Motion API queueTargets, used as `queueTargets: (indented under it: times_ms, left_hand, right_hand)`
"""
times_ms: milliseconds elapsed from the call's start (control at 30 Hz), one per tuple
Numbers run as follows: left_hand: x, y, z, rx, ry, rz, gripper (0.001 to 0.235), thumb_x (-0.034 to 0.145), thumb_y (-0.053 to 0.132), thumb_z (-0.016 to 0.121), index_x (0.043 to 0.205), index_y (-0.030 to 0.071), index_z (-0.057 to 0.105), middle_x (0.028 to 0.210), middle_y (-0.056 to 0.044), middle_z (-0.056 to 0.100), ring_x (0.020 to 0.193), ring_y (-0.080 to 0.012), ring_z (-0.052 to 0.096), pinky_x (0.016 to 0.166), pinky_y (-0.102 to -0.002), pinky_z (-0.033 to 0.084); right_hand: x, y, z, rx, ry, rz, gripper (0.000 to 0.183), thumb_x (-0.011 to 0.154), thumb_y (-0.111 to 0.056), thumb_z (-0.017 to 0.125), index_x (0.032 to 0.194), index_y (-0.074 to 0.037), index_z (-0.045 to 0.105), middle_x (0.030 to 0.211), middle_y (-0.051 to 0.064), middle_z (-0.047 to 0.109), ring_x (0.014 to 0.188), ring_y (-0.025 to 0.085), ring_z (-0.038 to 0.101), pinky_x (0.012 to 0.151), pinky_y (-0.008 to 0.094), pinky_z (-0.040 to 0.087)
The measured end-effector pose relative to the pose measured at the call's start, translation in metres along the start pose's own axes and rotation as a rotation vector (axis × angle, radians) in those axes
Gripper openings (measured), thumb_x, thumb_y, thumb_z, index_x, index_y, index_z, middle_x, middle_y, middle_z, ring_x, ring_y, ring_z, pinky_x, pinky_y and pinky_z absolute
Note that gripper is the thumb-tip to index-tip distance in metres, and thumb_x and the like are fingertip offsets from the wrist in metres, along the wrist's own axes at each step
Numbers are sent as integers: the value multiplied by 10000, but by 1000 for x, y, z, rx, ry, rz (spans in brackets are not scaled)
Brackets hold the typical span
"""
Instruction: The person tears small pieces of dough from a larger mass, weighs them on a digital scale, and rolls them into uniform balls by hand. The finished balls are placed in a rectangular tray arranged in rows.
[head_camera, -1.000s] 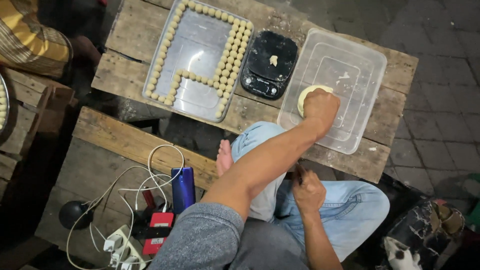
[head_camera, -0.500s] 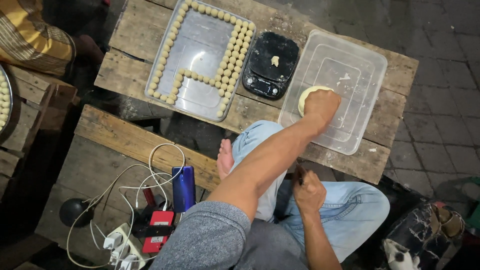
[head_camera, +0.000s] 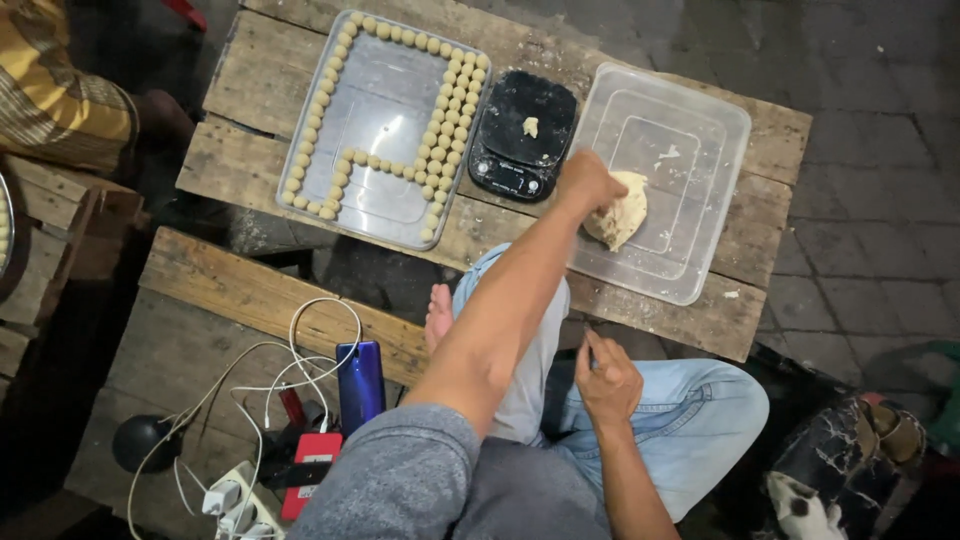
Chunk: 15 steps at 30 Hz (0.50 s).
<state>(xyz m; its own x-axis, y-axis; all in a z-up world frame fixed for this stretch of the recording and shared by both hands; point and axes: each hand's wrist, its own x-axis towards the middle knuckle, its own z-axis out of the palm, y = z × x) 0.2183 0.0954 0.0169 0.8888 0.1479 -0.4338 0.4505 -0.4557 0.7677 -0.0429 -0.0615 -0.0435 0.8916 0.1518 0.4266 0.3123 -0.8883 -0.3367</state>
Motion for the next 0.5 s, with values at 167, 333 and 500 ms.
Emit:
queueTargets:
  times_ms: [167, 333, 500]
  left_hand:
    - [79, -43, 5, -95, 361, 78, 204, 795, 141, 618, 839, 89, 810, 872, -185, 787, 946, -386, 763, 795, -484, 649]
    - [62, -50, -55, -79, 534, 74, 121, 836, -2, 665, 926, -28, 742, 851, -252, 749, 876, -440, 755, 676, -526, 667]
    - [77, -71, -61, 19, 501, 96, 196, 892, 18, 659, 1066, -37, 732, 992, -313, 733, 983, -490, 723, 774, -575, 660]
  right_hand:
    - [5, -1, -4, 5, -9, -5, 95, 929, -156, 752, 1008, -176, 801, 772, -9, 712, 718, 202, 708, 623, 307, 566]
    - [15, -6, -14, 20, 4, -25, 91, 943, -175, 727, 1018, -184, 777, 750, -11, 693, 692, 202, 695, 602, 316, 559]
    - [12, -1, -7, 38, -1, -15, 95, 941, -178, 726, 1009, -176, 792, 733, -7, 695, 685, 202, 700, 592, 317, 564]
